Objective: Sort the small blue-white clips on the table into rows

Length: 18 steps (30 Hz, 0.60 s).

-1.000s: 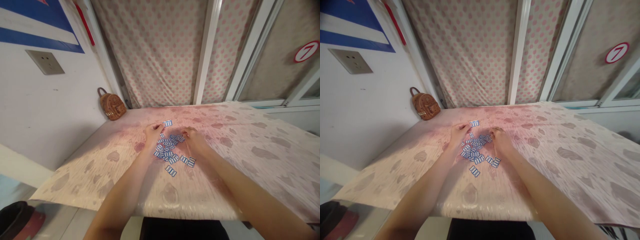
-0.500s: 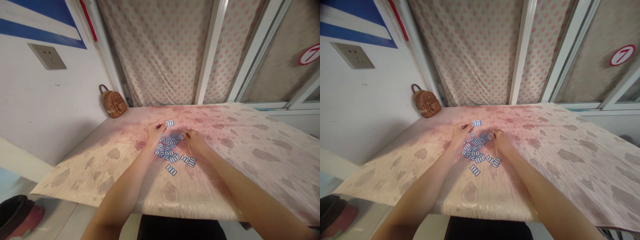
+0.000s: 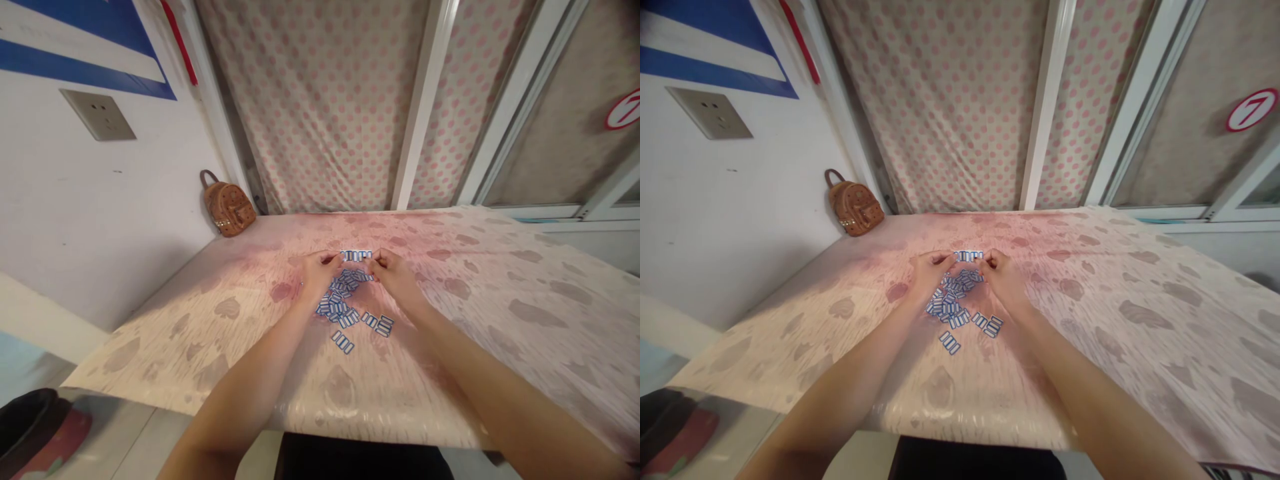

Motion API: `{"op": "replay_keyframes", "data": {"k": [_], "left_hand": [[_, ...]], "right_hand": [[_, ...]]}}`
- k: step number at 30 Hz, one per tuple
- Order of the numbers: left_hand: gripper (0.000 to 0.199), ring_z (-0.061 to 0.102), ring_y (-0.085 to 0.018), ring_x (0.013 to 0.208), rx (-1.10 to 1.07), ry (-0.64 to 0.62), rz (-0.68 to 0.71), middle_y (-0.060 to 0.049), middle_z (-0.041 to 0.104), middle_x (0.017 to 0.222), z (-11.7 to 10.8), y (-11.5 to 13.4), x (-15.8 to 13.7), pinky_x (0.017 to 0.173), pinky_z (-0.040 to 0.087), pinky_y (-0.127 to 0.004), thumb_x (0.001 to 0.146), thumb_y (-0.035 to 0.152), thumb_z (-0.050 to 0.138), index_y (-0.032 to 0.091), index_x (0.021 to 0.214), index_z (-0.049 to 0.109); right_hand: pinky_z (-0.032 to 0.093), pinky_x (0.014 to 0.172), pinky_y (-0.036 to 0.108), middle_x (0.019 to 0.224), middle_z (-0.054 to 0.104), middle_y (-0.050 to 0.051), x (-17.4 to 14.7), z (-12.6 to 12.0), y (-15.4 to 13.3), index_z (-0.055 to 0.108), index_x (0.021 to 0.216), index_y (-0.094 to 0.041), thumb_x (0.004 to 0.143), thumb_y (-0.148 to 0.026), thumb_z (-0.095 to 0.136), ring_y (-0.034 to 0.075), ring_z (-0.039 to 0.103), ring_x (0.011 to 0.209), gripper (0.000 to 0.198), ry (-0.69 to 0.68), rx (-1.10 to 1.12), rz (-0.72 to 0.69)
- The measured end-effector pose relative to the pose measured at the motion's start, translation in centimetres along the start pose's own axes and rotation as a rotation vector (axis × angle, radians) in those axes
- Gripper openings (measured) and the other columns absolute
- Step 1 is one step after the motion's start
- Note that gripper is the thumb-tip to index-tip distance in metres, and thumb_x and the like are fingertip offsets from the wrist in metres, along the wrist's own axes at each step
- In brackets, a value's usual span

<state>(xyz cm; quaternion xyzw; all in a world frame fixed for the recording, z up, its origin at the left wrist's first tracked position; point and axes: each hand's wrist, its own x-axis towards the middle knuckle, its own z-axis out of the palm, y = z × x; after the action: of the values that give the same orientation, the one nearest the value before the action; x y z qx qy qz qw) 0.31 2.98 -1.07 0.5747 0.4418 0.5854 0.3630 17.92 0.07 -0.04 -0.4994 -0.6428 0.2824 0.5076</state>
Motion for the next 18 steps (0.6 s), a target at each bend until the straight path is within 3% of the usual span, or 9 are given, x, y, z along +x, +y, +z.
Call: {"op": "replay_keyframes", "data": {"k": [8,18], "left_hand": [[0.013,0.071,-0.021,0.074,-0.067,-0.07,-0.037,-0.006,0.076,0.079,0.9,0.5,-0.9,0.069,0.056,-0.029,0.08,0.027,0.073,0.016,0.084,0.079],[0.008,0.074,-0.021,0.074,-0.12,-0.089,-0.071,-0.006,0.077,0.081,1.2,1.3,-1.4,0.068,0.057,-0.029,0.08,0.022,0.073,0.016,0.083,0.078]], "right_hand": [[0.035,0.054,0.028,0.058,0.052,-0.002,-0.6,0.7,-0.7,0.049,0.067,-0.023,0.082,-0.041,0.055,0.016,0.05,0.056,0.024,0.095,-0.059,-0.042],[0.035,0.056,0.029,0.061,0.055,-0.001,-0.8,1.0,-0.6,0.052,0.069,-0.023,0.082,-0.04,0.054,0.017,0.052,0.058,0.022,0.088,-0.063,-0.026]]}}
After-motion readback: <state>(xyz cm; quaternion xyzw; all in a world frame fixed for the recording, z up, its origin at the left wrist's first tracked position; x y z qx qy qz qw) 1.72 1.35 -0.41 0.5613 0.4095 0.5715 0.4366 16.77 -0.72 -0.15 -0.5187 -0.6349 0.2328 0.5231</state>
